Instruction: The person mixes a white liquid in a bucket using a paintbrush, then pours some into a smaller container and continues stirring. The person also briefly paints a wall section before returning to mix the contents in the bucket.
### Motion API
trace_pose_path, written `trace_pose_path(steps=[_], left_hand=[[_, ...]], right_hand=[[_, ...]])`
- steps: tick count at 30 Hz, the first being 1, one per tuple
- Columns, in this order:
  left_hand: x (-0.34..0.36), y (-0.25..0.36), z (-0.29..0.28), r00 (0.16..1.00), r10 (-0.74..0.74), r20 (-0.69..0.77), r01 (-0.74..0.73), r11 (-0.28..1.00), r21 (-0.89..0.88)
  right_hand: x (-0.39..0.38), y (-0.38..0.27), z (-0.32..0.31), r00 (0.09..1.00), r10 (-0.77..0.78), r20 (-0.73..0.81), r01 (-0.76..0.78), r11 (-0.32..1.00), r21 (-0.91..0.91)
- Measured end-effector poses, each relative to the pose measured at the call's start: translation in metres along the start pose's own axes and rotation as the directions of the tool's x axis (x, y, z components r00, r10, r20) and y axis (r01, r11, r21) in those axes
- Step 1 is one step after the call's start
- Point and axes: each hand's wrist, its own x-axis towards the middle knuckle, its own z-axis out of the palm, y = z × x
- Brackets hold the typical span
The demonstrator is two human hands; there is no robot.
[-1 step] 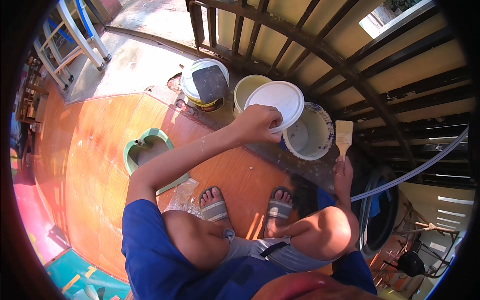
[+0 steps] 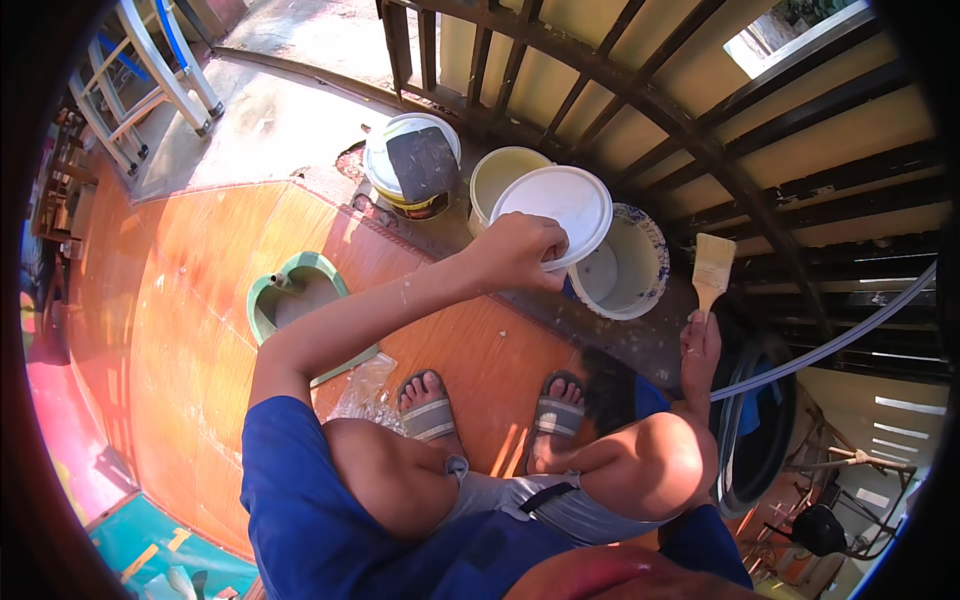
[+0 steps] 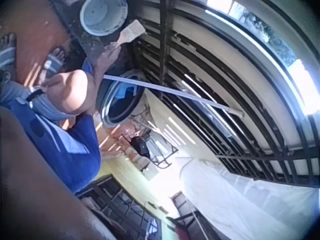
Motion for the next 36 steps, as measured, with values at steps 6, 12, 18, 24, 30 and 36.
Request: trace_pose_path(steps=[6,12,18,24,30,36], left_hand=[[-0.010,0.027,0.010,0.968,-0.008,0.249,0.016,0.999,-0.031],[-0.020,0.037,0.010,0.925,-0.081,0.371,0.120,0.989,-0.084],[-0.021,0.021,0.007,0.700,-0.235,0.675,0.424,0.897,-0.128],[-0.044,-0.037,0.016,0.529,-0.196,0.826,0.612,0.762,-0.211],[-0.077,-0.107,0.030,0.471,-0.148,0.870,0.776,0.539,-0.328],[-0.107,-0.149,0.038,0.455,-0.207,0.866,0.847,0.402,-0.349]], right_hand=[[0.013,0.032,0.029,0.970,-0.148,-0.194,0.180,0.971,0.156],[0.020,0.006,-0.004,0.988,-0.098,0.119,0.120,0.973,-0.199],[0.034,0.013,0.022,0.963,-0.265,0.048,0.268,0.922,-0.281],[0.022,-0.021,0.007,0.986,-0.127,0.111,0.140,0.983,-0.116],[0.015,0.002,0.029,0.909,-0.336,-0.247,0.382,0.908,0.170],[0.026,0.031,0.036,0.976,-0.082,0.203,0.141,0.945,-0.294]])
